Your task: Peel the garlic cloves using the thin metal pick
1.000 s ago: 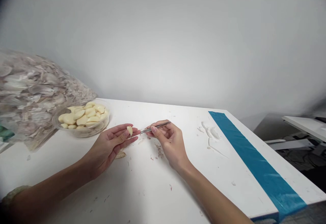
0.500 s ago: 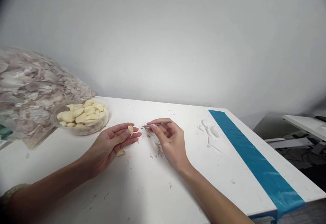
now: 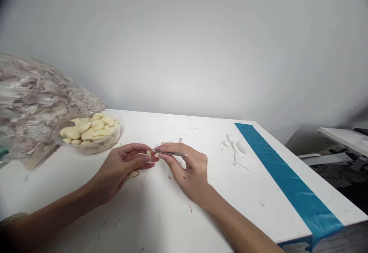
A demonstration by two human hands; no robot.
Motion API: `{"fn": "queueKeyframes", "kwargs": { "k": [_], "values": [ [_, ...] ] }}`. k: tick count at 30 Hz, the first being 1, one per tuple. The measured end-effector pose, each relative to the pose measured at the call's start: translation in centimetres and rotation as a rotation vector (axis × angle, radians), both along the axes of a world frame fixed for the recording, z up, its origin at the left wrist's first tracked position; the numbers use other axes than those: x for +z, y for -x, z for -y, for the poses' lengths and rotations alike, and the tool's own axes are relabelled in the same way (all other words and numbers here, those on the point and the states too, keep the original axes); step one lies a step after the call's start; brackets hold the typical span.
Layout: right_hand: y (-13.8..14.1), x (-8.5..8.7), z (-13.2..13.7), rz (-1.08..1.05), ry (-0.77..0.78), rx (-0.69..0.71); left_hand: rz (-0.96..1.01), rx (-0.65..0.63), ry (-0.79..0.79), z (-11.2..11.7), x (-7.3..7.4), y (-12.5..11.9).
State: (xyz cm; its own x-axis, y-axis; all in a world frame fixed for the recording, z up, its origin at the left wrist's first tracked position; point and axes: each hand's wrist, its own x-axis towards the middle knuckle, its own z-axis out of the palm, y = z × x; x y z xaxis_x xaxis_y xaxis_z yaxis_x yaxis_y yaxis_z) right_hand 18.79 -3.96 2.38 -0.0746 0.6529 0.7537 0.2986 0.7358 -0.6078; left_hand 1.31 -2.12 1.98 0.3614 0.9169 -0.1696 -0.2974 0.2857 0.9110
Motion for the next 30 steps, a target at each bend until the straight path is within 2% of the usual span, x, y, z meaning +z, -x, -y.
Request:
{"fn": "queueKeyframes", "kwargs": {
  "k": [4, 23, 26, 30],
  "values": [
    [0.03, 0.01, -0.01, 0.023, -0.050, 0.004, 0.004, 0.010, -0.010, -0.03, -0.12, 0.04],
    [-0.05, 0.47, 0.17, -0.017, 0.009, 0.059, -0.121, 0.078, -0.132, -0.10, -0.37, 0.13],
    [-0.05, 0.43, 0.16, -0.013, 0.020, 0.065, -0.168, 0.097, -0.202, -0.12, -0.27, 0.18],
    [-0.10, 0.39, 0.16, -0.004, 0.034, 0.072, -0.258, 0.134, -0.379, -0.20, -0.03, 0.30]
  ]
}}
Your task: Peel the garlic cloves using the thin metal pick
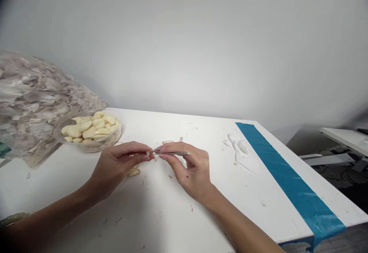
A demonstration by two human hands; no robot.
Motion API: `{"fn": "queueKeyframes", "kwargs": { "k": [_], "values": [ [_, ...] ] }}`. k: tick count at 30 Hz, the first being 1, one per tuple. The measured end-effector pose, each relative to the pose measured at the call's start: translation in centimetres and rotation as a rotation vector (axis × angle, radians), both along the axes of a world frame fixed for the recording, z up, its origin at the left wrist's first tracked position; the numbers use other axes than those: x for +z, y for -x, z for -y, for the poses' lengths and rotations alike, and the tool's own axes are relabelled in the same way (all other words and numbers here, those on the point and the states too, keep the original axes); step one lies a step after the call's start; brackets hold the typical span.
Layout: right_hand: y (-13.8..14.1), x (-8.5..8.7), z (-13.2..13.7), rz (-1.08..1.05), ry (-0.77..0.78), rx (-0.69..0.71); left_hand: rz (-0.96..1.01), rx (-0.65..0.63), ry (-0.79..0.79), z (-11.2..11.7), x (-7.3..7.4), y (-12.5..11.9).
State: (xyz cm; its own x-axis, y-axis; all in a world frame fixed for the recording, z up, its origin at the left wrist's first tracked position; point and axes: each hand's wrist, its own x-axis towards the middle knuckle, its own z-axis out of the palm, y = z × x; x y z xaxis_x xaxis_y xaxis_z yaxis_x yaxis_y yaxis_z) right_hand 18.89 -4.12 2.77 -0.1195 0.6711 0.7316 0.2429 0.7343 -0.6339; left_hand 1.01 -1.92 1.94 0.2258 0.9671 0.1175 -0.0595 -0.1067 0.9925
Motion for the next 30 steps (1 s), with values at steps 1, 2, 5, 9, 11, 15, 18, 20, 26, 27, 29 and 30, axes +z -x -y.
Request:
{"fn": "queueKeyframes", "kwargs": {
  "k": [1, 2, 5, 9, 11, 15, 18, 20, 26, 27, 29, 30],
  "values": [
    [0.01, 0.00, 0.01, -0.004, 0.023, 0.008, -0.013, 0.012, -0.045, -0.02, 0.00, 0.02],
    [0.03, 0.00, 0.02, -0.008, 0.052, 0.018, -0.024, 0.025, -0.085, -0.04, -0.04, 0.03],
    [0.12, 0.03, 0.13, -0.011, 0.132, 0.034, -0.069, 0.065, -0.187, -0.02, -0.32, 0.05],
    [0.22, 0.10, 0.34, -0.013, 0.188, 0.024, -0.140, 0.116, -0.293, 0.05, -0.67, 0.07],
    [0.24, 0.11, 0.41, -0.014, 0.211, 0.018, -0.168, 0.128, -0.325, 0.05, -0.72, 0.07],
    [0.34, 0.16, 0.43, -0.051, 0.247, 0.022, -0.202, 0.127, -0.373, 0.13, -0.57, 0.09],
    [0.45, 0.24, 0.45, -0.098, 0.307, 0.040, -0.238, 0.121, -0.370, 0.31, -0.40, 0.14],
    [0.52, 0.29, 0.45, -0.140, 0.361, 0.054, -0.255, 0.117, -0.371, 0.40, -0.34, 0.16],
    [0.64, 0.26, 0.25, -0.263, 0.478, 0.055, -0.253, 0.120, -0.380, 0.34, -0.46, 0.11],
    [0.64, 0.23, 0.19, -0.280, 0.498, 0.067, -0.253, 0.118, -0.377, 0.33, -0.47, 0.10],
    [0.63, 0.15, 0.07, -0.313, 0.531, 0.102, -0.252, 0.119, -0.371, 0.32, -0.44, 0.09],
    [0.61, 0.10, 0.01, -0.329, 0.544, 0.118, -0.252, 0.120, -0.367, 0.34, -0.42, 0.09]
  ]
}}
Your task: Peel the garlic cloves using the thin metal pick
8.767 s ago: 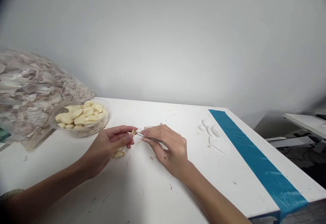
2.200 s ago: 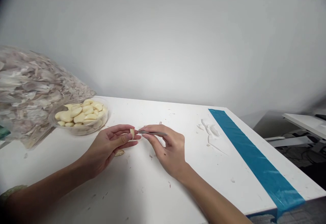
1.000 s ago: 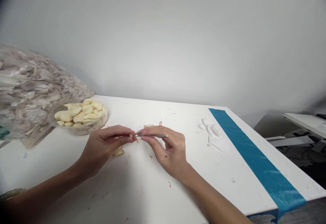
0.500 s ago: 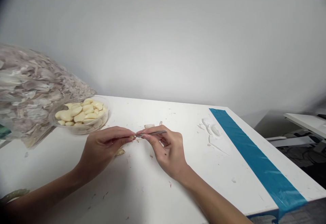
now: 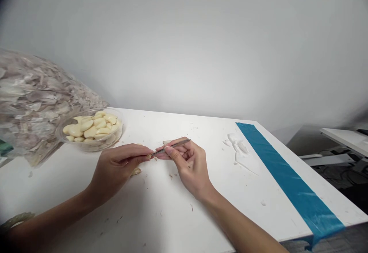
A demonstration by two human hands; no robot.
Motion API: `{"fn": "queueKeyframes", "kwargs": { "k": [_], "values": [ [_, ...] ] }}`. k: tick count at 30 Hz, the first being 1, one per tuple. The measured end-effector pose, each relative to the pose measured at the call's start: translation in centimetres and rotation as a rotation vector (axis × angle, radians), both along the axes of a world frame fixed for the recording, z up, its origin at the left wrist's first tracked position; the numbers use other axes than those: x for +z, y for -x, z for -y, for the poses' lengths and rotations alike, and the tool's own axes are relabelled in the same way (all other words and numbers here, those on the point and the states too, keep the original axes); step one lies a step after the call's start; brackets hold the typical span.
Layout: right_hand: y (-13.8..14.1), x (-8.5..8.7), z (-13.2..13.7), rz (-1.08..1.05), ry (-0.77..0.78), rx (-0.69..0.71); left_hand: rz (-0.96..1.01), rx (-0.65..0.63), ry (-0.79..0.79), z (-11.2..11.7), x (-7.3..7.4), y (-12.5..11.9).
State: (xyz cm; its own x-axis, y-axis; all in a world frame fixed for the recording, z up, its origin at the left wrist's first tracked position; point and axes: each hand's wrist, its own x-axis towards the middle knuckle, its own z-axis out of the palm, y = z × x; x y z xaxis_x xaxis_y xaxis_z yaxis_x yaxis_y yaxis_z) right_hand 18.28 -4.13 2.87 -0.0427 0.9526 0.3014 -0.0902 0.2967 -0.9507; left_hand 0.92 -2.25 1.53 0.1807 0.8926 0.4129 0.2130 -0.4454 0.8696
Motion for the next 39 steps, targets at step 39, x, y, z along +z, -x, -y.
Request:
{"fn": "queueKeyframes", "kwargs": {
  "k": [39],
  "values": [
    [-0.1, -0.2, -0.8, -0.287, 0.321, 0.044, 0.503, -0.126, 0.719, 0.1, 0.6, -1.0]
  ]
}}
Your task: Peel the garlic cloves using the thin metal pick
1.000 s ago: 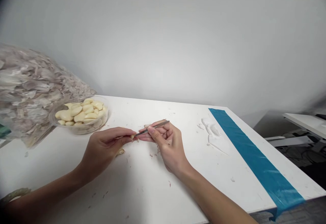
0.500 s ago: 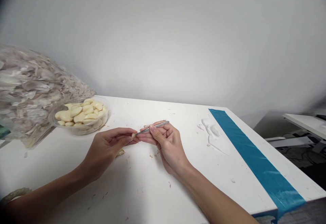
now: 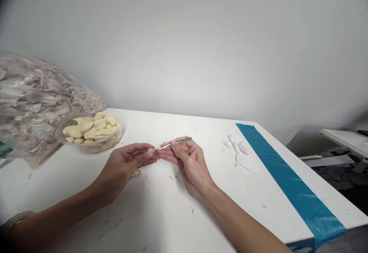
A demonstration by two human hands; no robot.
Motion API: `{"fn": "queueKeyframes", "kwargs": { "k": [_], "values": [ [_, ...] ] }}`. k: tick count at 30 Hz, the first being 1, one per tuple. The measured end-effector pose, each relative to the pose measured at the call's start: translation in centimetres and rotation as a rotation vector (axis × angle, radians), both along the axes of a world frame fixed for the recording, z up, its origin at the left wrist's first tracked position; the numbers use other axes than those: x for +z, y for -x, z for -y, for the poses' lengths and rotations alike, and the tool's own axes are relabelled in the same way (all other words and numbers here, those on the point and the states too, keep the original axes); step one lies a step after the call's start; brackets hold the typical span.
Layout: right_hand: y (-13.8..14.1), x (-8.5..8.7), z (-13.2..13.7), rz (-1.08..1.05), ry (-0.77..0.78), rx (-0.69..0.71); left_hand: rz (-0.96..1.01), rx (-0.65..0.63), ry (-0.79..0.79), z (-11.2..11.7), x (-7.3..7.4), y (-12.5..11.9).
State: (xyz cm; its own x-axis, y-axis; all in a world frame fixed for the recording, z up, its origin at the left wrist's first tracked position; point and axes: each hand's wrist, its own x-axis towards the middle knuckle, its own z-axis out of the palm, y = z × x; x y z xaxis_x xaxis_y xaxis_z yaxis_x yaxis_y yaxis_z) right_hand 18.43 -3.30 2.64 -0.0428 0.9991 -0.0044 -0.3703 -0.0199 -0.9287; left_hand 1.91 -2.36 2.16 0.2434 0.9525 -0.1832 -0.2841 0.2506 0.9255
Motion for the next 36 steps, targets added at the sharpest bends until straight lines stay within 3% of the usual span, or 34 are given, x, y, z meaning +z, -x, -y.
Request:
{"fn": "queueKeyframes", "kwargs": {
  "k": [17, 36],
  "values": [
    [-0.05, -0.19, -0.21, -0.025, 0.005, -0.024, 0.142, -0.053, 0.119, -0.48, -0.60, 0.39],
    [0.06, -0.52, -0.52, 0.054, -0.014, -0.072, 0.251, 0.087, 0.187, -0.61, -0.20, 0.26]
  ]
}}
